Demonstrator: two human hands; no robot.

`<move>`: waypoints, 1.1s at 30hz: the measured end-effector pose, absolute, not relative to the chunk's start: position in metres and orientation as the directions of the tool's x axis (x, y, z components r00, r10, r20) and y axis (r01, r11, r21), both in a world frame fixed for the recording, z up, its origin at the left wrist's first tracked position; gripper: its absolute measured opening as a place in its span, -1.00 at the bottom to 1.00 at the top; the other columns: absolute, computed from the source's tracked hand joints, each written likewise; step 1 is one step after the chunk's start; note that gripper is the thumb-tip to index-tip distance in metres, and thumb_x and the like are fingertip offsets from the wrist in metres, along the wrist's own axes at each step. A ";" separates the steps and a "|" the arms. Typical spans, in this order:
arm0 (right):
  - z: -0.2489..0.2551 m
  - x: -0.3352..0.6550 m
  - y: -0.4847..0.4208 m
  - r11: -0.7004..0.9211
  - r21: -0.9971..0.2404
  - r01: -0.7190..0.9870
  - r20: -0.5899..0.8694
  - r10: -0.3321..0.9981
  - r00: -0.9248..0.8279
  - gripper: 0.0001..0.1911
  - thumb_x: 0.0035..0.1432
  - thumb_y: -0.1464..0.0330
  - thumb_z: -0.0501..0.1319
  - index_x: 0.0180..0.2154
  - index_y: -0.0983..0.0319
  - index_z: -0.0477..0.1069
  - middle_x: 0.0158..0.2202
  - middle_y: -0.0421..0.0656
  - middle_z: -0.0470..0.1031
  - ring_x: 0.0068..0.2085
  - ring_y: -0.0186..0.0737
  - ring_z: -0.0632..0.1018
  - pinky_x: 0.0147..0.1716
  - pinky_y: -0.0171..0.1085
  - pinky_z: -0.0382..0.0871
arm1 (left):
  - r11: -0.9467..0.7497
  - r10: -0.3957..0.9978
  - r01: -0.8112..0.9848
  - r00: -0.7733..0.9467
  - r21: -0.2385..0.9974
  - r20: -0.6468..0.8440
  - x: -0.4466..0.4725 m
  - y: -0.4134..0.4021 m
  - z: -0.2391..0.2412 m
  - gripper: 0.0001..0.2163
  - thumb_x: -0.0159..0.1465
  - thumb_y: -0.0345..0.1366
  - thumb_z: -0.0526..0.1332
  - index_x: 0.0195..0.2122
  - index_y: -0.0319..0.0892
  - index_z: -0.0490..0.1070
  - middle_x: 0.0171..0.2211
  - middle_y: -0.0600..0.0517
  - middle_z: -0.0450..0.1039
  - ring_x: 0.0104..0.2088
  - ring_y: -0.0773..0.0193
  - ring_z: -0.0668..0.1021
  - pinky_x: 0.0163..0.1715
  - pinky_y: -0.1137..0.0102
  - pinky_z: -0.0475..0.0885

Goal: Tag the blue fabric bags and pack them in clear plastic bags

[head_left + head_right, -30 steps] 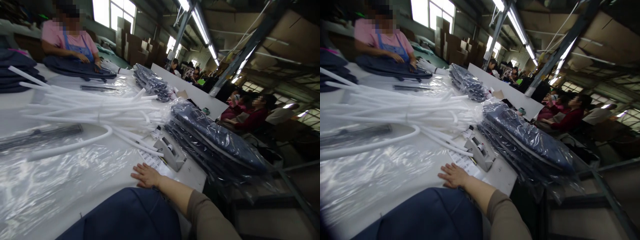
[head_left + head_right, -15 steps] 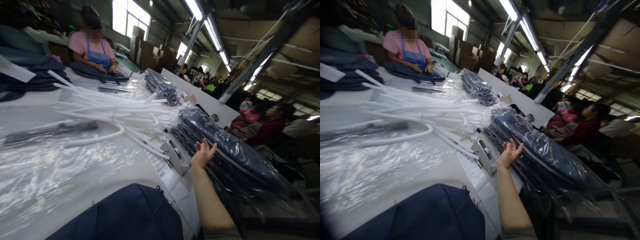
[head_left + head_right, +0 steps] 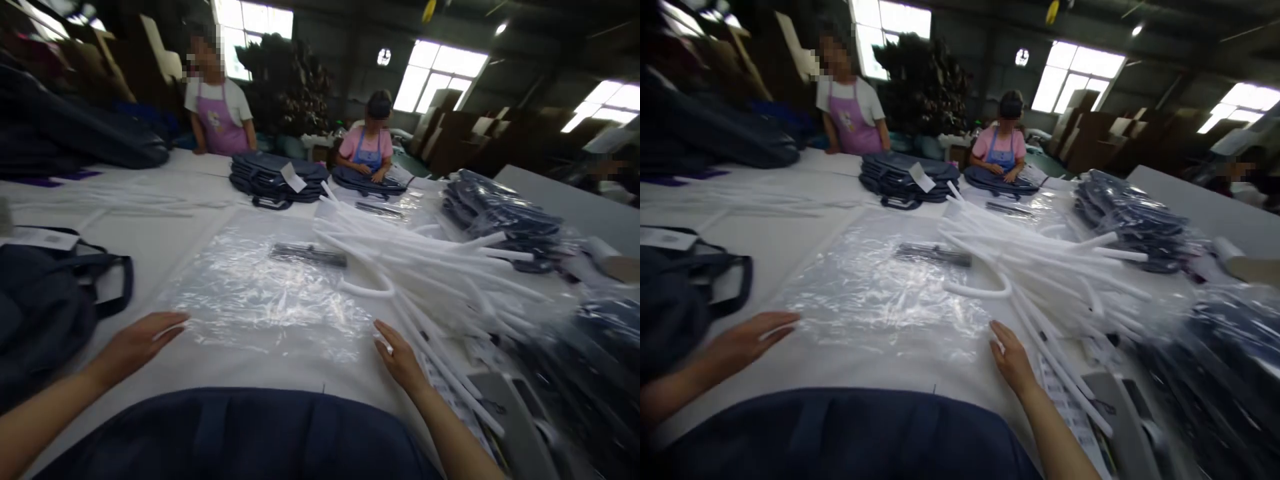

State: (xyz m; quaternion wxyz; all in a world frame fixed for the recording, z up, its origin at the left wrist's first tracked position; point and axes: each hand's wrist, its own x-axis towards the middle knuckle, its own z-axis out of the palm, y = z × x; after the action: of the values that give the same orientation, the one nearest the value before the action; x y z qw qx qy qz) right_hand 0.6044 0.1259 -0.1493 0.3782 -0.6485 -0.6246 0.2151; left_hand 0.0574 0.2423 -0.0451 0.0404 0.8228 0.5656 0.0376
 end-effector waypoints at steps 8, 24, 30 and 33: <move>-0.166 0.603 0.187 0.012 -0.581 0.814 0.029 1.000 0.007 -0.71 0.10 0.24 0.10 -0.36 0.17 0.57 -0.19 -0.03 0.59 -0.08 0.03 0.54 0.04 0.03 0.36 | -0.328 0.895 0.920 0.375 0.215 -0.240 0.093 0.303 -0.081 -0.76 0.15 -0.13 0.15 -0.36 -0.13 0.56 -0.24 -0.05 0.57 -0.14 0.11 0.54 -0.04 0.30 0.39; -0.129 0.607 0.174 -0.027 -0.664 0.747 0.009 0.999 0.045 -0.62 0.15 0.05 -0.08 -0.35 0.12 0.38 -0.38 -0.04 0.50 -0.32 0.04 0.55 -0.23 -0.01 0.45 | -0.165 0.974 0.956 0.197 0.242 -0.116 0.086 0.289 -0.059 -0.65 0.37 -0.15 -0.23 -0.22 -0.15 0.31 -0.42 -0.01 0.44 -0.38 0.17 0.51 -0.30 0.34 0.34; -0.118 0.612 0.196 0.016 -0.710 0.704 -0.054 0.996 -0.077 -0.28 0.08 0.02 0.13 0.20 0.21 0.15 -0.40 -0.17 0.47 -0.40 -0.07 0.53 -0.25 -0.07 0.46 | -0.204 0.964 0.956 0.234 0.213 -0.128 0.071 0.275 -0.022 -0.62 0.25 0.07 0.04 -0.12 -0.09 0.37 -0.36 0.04 0.49 -0.28 0.13 0.54 -0.25 0.37 0.30; -0.096 0.642 0.254 -0.079 -0.794 0.603 0.113 0.955 0.274 -0.10 -0.02 -0.02 0.16 0.25 0.30 0.04 -0.18 -0.01 0.51 -0.14 0.01 0.54 -0.04 -0.02 0.39 | -0.219 0.942 0.955 0.261 0.201 -0.213 0.055 0.260 -0.019 -0.69 0.17 0.02 0.14 -0.19 -0.04 0.47 -0.37 0.06 0.52 -0.29 0.13 0.55 -0.27 0.40 0.29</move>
State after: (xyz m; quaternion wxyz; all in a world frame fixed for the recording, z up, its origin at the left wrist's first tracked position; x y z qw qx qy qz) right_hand 0.6418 0.2539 -0.0960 0.3865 -0.6982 -0.5579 0.2278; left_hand 0.0551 0.2604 -0.0193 0.1463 0.7803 0.6076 -0.0225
